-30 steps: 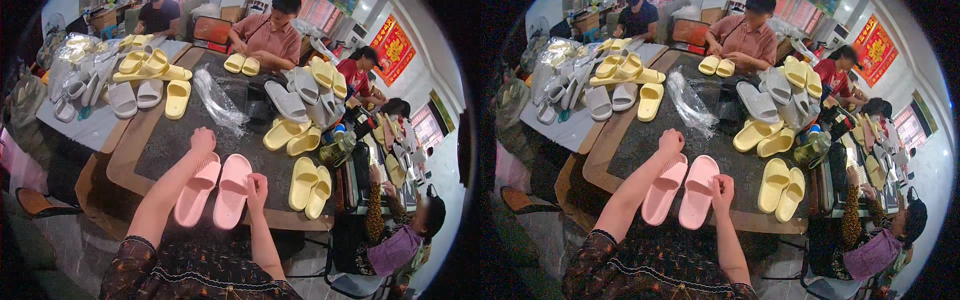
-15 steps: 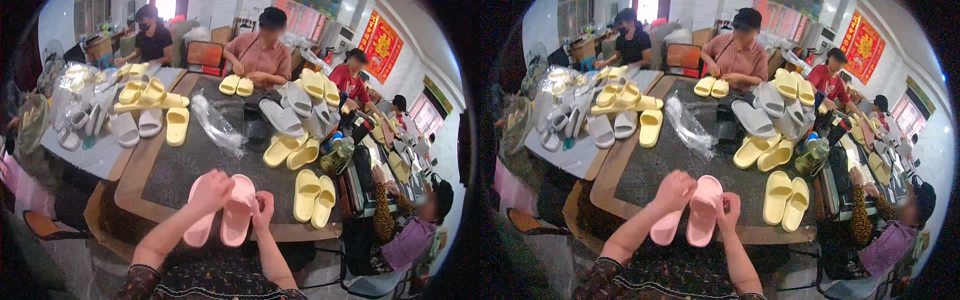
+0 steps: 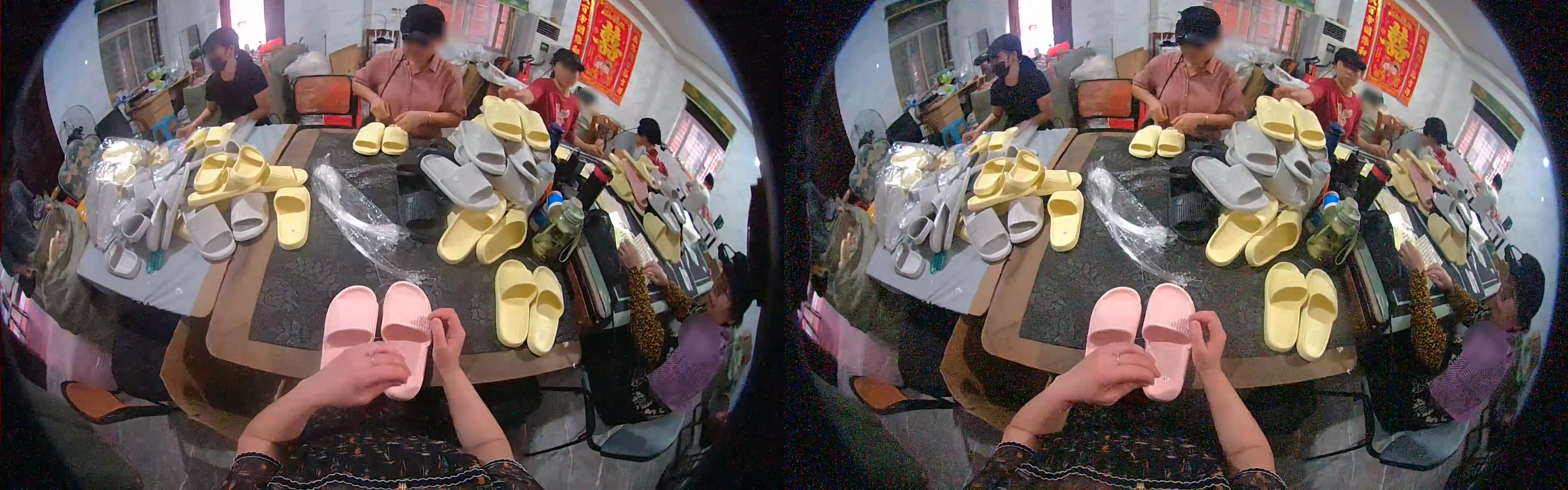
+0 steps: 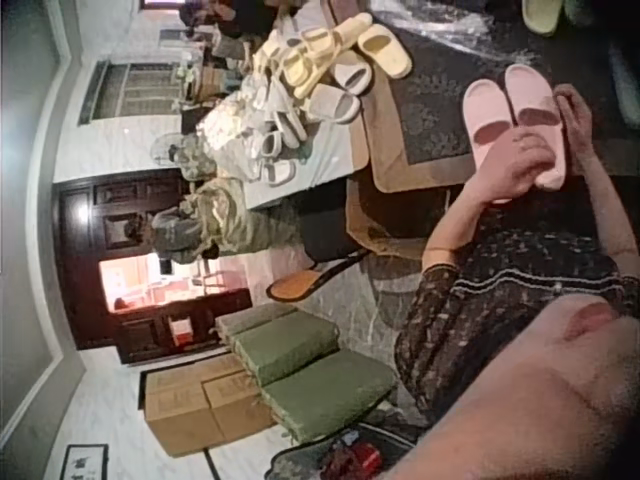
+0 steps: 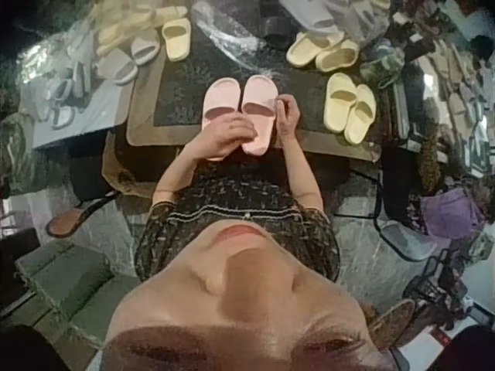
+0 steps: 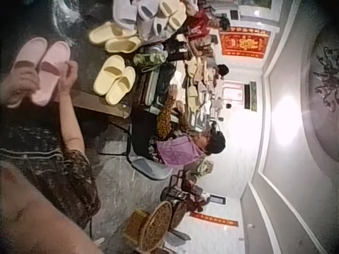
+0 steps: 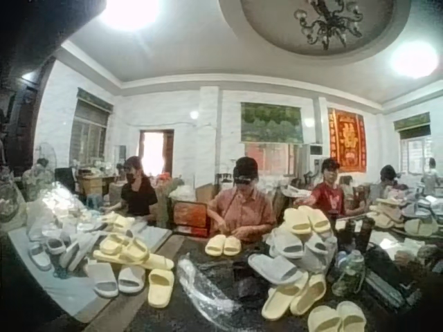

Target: The person takes pairs of slide slippers and fastens them together with plastic tag loops by hand.

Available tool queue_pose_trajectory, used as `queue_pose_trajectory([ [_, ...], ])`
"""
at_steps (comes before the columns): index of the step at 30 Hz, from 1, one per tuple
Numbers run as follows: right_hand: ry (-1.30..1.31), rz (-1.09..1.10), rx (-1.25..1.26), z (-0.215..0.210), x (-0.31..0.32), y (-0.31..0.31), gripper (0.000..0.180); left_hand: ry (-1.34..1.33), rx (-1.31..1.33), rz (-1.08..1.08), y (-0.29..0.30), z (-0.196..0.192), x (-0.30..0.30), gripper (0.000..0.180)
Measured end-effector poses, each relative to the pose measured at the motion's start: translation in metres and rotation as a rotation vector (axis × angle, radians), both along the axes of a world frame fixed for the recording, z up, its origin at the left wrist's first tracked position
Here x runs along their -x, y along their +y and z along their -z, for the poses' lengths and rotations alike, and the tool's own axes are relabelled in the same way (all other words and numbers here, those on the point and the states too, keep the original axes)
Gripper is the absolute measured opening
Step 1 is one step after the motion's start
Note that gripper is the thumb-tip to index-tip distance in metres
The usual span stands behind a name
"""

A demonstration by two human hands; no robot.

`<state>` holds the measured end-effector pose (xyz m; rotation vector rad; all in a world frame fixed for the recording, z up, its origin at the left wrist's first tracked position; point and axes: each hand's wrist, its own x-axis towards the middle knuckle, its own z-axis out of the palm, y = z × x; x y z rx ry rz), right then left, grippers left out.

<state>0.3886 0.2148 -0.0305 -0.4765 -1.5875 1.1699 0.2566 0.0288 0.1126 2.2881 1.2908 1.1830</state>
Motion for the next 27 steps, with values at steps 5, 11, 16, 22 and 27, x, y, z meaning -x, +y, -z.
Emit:
queue_pose_trajectory([
  [5,-0.311,-0.03,0.083,-0.023,0.013,0.013,0.009,0.076,0.056,-0.206,0.011,0.032,0.015,0.02],
  [11,-0.463,0.001,-0.338,-0.065,0.073,0.046,0.021,0.095,0.028,-0.345,0.008,0.067,0.015,0.017],
  [16,-0.998,0.011,-0.553,-0.045,0.135,0.063,0.035,0.015,0.092,-0.32,0.005,0.077,0.007,0.016],
  [22,-1.172,0.011,-0.694,-0.001,0.199,0.098,0.017,-0.032,0.052,-0.331,-0.009,0.077,0.003,0.018],
  [27,-1.118,0.159,-0.707,0.007,0.23,0.137,0.016,-0.031,0.008,-0.291,-0.024,0.063,0.002,0.018],
])
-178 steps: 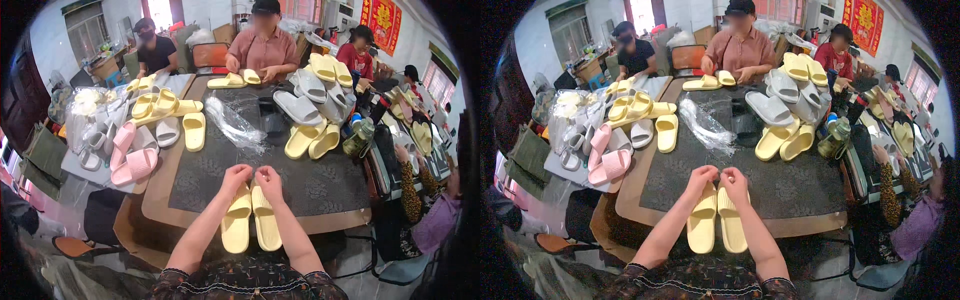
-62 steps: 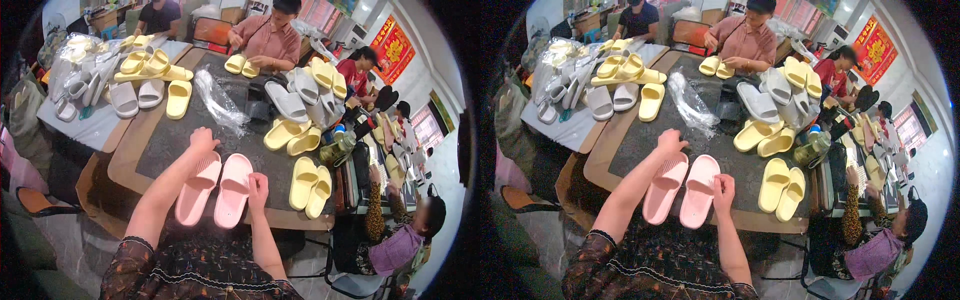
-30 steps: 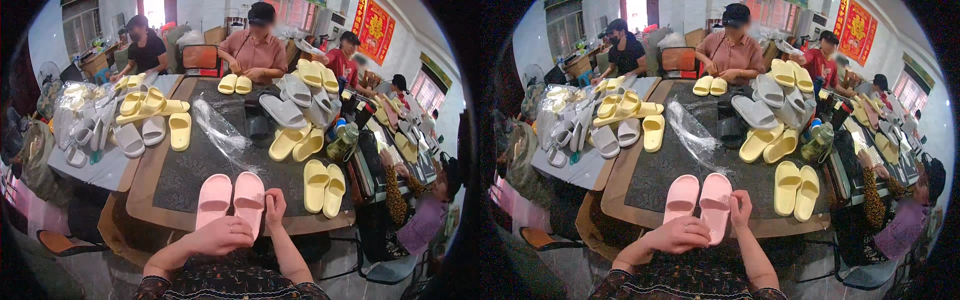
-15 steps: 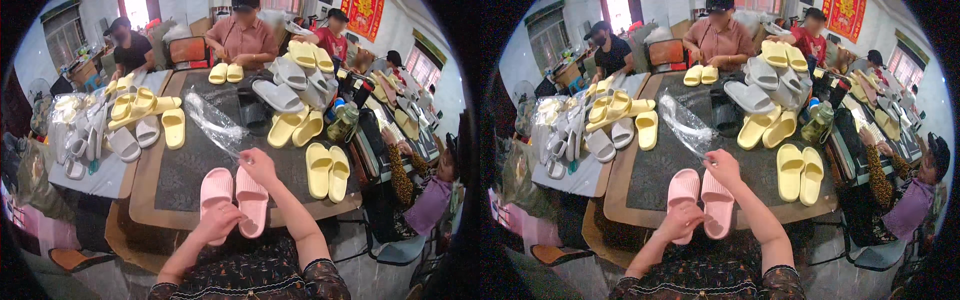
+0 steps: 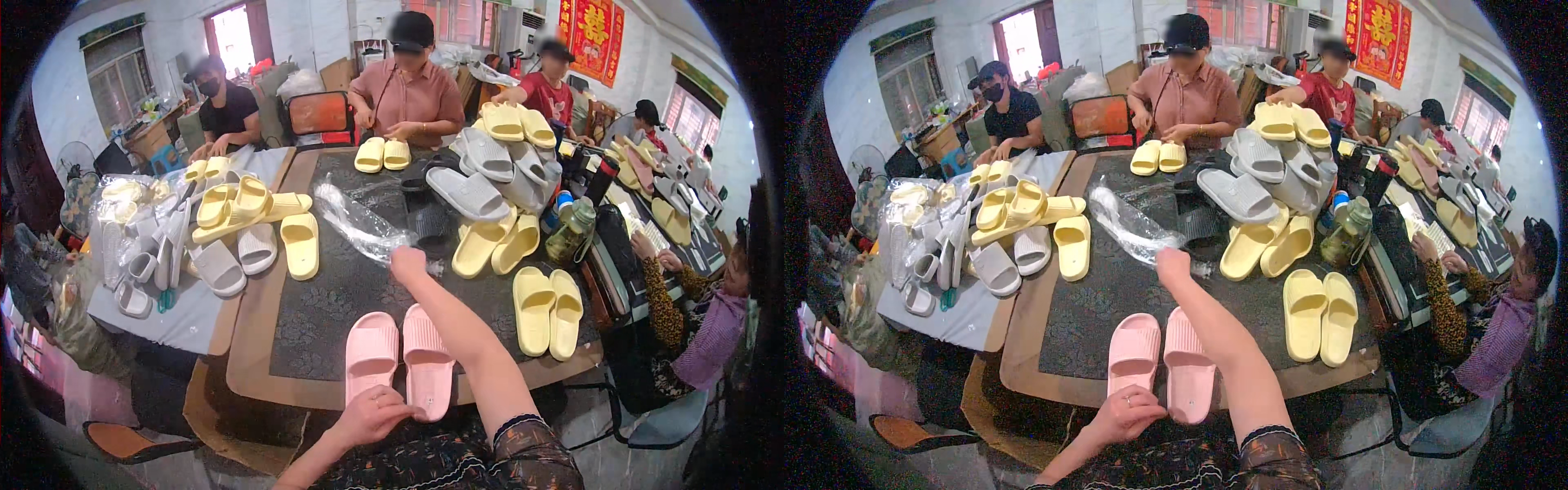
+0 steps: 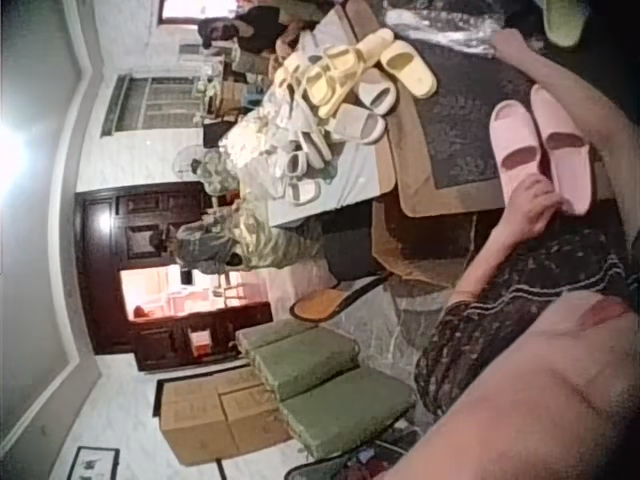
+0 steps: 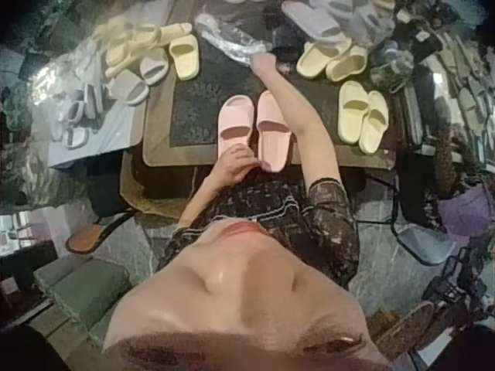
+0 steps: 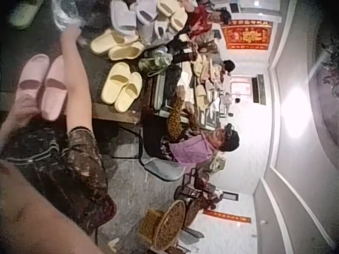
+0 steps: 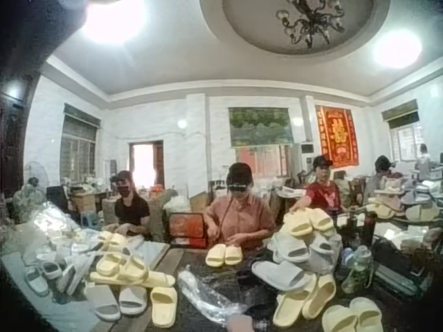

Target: The person takes pairs of slide slippers and fastens them together with plastic tag loops by hand.

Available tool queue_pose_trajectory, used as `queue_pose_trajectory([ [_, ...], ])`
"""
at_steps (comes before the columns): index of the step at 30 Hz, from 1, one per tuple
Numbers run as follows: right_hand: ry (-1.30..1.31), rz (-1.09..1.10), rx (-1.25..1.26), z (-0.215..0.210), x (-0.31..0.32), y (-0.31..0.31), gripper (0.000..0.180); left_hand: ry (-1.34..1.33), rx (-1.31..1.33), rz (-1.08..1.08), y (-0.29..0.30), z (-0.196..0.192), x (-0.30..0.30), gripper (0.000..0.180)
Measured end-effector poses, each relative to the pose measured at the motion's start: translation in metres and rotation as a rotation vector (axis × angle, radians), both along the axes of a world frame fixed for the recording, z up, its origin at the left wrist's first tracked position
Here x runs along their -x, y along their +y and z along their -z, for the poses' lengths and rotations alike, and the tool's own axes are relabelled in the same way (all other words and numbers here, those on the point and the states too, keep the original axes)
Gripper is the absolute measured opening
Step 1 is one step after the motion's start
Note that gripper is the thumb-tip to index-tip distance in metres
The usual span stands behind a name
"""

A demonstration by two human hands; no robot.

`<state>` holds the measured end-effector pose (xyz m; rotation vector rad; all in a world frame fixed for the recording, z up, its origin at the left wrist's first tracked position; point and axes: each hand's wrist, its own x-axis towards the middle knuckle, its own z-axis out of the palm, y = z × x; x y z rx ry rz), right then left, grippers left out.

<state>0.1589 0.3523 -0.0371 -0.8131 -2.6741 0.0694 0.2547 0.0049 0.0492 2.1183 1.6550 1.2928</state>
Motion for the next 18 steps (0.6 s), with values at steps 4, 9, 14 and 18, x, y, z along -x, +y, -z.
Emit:
queue_pose_trajectory([
  [4,0.058,0.043,-0.072,0.002,0.007,0.02,0.018,-0.134,0.068,0.292,-0.015,-0.014,0.01,0.017],
  [9,0.029,0.059,0.149,0.001,-0.016,0.023,0.025,-0.366,0.062,0.308,-0.025,-0.048,0.014,0.009],
  [14,0.043,-0.104,0.321,-0.081,-0.081,-0.07,0.04,0.051,0.12,-0.218,-0.016,-0.026,0.04,0.02],
  [18,0.024,-0.302,1.116,-0.11,-0.162,-0.15,0.04,0.183,0.163,-0.326,0.003,-0.02,0.042,0.015],
])
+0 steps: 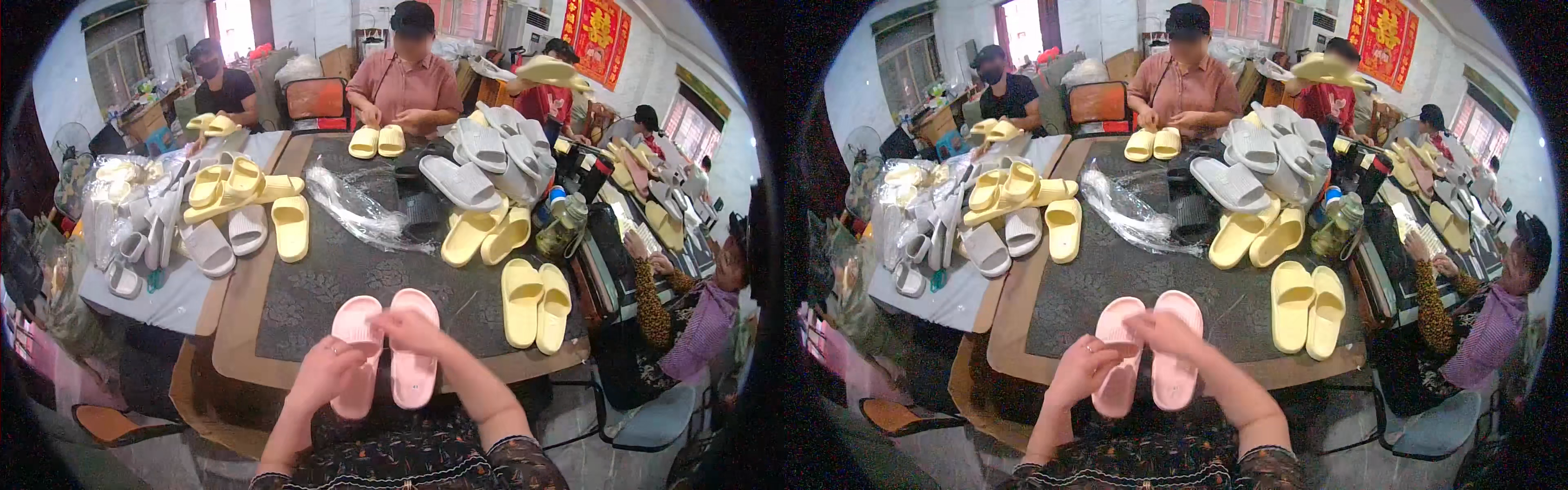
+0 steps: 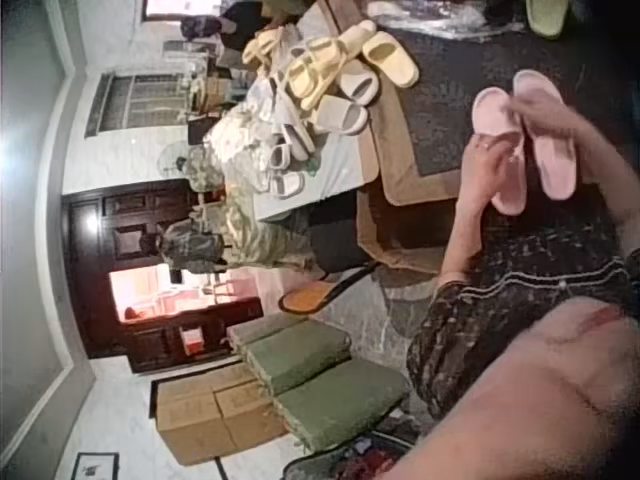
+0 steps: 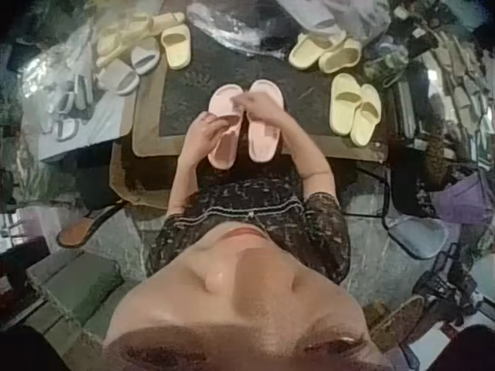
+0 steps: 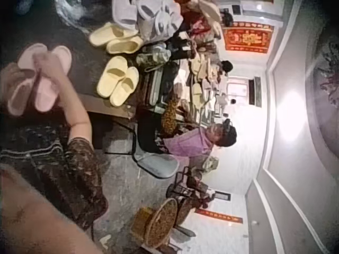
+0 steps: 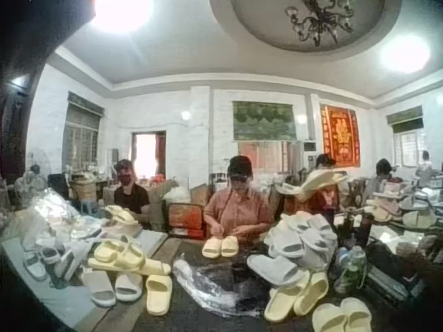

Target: The person takes pairs of slide slippers and fastens them together with plastic tag loops by hand.

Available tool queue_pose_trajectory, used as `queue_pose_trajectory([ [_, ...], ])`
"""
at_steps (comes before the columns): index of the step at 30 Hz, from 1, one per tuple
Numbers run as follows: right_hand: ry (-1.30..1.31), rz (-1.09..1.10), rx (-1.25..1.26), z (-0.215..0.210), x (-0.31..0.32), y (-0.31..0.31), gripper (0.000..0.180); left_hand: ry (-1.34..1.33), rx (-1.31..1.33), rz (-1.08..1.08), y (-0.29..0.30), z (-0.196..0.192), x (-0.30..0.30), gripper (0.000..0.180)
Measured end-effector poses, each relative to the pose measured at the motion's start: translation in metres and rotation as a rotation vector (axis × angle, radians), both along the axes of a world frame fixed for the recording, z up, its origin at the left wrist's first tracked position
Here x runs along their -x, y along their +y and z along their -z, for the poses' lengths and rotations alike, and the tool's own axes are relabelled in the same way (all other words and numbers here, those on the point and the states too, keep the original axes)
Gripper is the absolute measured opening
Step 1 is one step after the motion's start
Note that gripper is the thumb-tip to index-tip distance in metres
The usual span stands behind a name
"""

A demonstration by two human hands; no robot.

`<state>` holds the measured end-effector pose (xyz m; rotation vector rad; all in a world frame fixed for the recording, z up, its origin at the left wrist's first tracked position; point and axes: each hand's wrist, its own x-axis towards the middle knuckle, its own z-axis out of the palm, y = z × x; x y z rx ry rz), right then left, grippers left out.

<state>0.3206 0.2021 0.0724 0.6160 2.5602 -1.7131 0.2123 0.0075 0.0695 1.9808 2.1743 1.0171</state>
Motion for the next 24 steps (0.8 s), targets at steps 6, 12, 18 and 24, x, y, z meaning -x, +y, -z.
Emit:
queue_pose_trajectory([
  [6,0.195,0.101,0.022,0.035,-0.072,-0.058,0.026,-0.076,-0.038,0.054,0.005,0.012,-0.011,0.012],
  [12,0.076,0.052,0.395,0.058,-0.092,-0.064,0.022,-0.17,-0.03,-0.034,0.014,0.016,0.001,0.033],
  [18,-0.03,0.086,0.461,0.06,-0.069,-0.072,0.025,-0.161,-0.059,-0.137,0.028,0.052,0.043,0.044],
  [24,0.02,0.325,0.019,0.059,-0.037,-0.07,0.03,-0.166,-0.062,-0.185,0.037,0.047,0.028,0.044],
])
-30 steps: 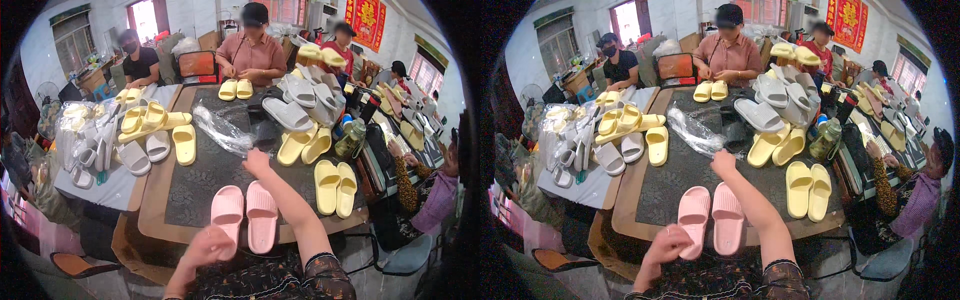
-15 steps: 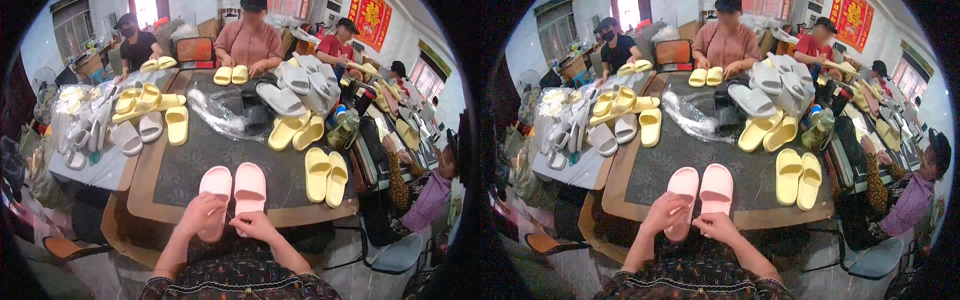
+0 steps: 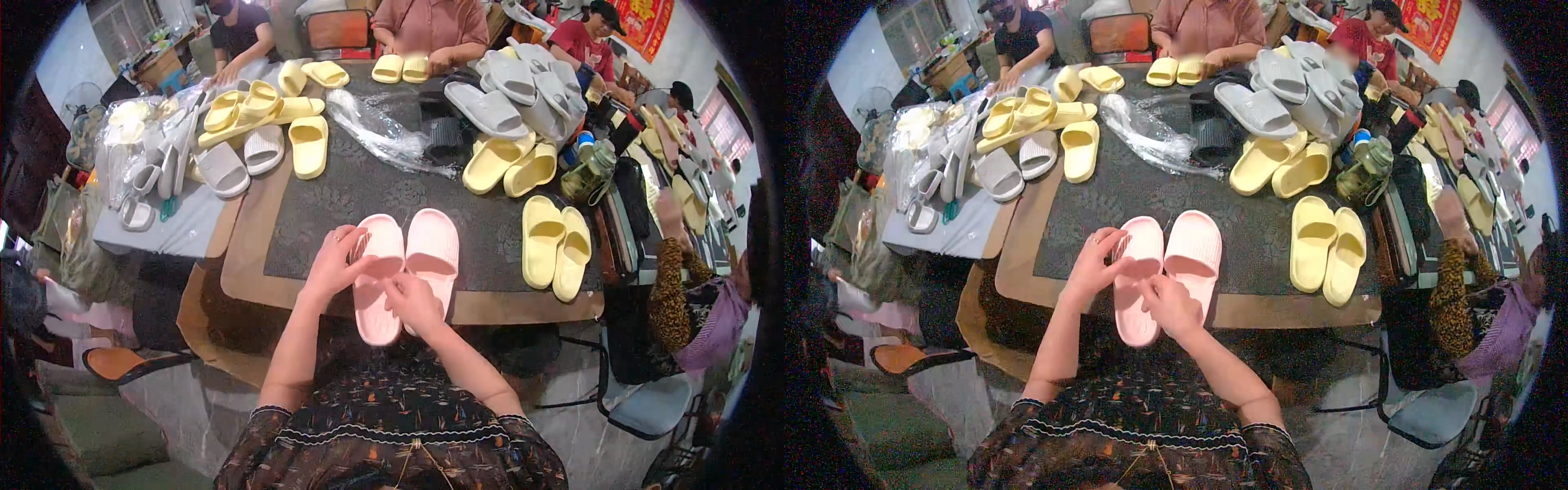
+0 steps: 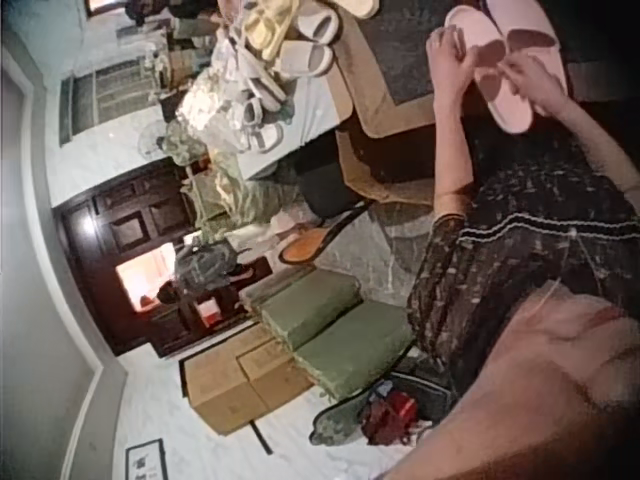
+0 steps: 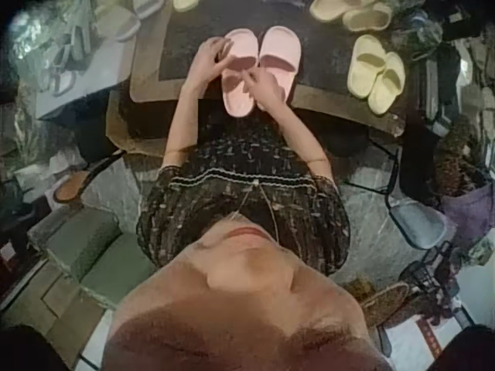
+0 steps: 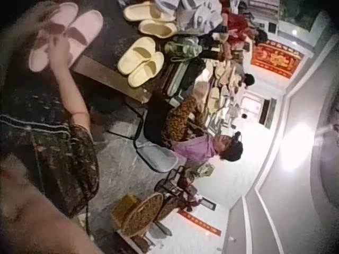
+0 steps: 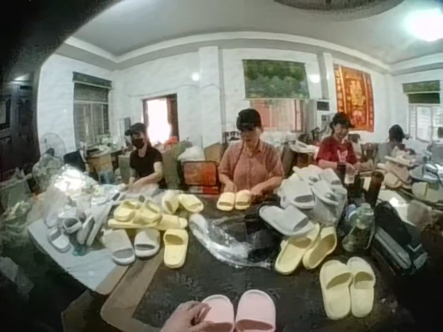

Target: The person takes pairs of slide slippers and fastens them together with plastic tag loops by hand.

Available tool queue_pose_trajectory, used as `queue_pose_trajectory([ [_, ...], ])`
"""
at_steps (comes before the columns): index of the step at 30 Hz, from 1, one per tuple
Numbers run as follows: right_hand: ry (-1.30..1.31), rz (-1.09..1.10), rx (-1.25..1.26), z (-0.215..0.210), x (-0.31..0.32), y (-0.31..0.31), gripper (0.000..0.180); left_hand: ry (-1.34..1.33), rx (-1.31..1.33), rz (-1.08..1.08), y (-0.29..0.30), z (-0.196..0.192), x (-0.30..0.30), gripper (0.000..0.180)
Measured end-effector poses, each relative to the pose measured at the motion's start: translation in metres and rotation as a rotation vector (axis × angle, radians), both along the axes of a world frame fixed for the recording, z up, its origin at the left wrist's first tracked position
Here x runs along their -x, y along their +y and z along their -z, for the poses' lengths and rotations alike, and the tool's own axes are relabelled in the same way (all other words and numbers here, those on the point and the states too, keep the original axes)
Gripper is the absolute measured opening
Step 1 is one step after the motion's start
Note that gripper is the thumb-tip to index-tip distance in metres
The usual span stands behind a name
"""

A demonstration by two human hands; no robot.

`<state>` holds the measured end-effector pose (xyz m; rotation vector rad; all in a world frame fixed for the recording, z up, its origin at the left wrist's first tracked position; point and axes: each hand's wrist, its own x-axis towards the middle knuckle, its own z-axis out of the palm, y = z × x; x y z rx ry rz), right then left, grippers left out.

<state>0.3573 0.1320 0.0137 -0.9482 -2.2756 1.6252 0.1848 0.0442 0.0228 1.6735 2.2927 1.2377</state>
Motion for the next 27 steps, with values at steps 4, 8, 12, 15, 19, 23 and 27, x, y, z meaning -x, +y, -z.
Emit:
queue_pose_trajectory([
  [4,-0.045,0.023,-0.459,0.008,0.016,0.002,0.03,-0.094,0.159,-0.077,0.015,-0.002,0.005,0.041],
  [8,-0.083,0.079,-0.575,0.016,0.021,-0.002,0.031,0.12,0.342,-0.116,0.037,-0.006,0.009,0.038],
  [12,-0.089,0.099,-0.562,-0.009,0.022,-0.012,0.03,0.214,0.452,-0.049,0.056,0.007,0.026,0.048],
  [15,-0.089,0.117,-0.533,0.016,0.027,-0.008,0.03,-0.118,0.628,-0.01,0.07,0.001,0.028,0.046],
  [19,-0.059,0.116,-0.526,0.016,0.021,-0.009,0.029,-0.273,0.417,-0.024,0.068,0.03,0.03,0.043],
  [23,0.019,0.012,-0.301,0.011,0.009,-0.003,0.027,-0.213,0.178,-0.115,0.068,0.052,0.027,0.039],
  [27,0.156,-0.116,0.153,0.009,-0.014,0.016,0.023,-0.203,0.007,-0.118,0.071,0.046,0.026,0.035],
])
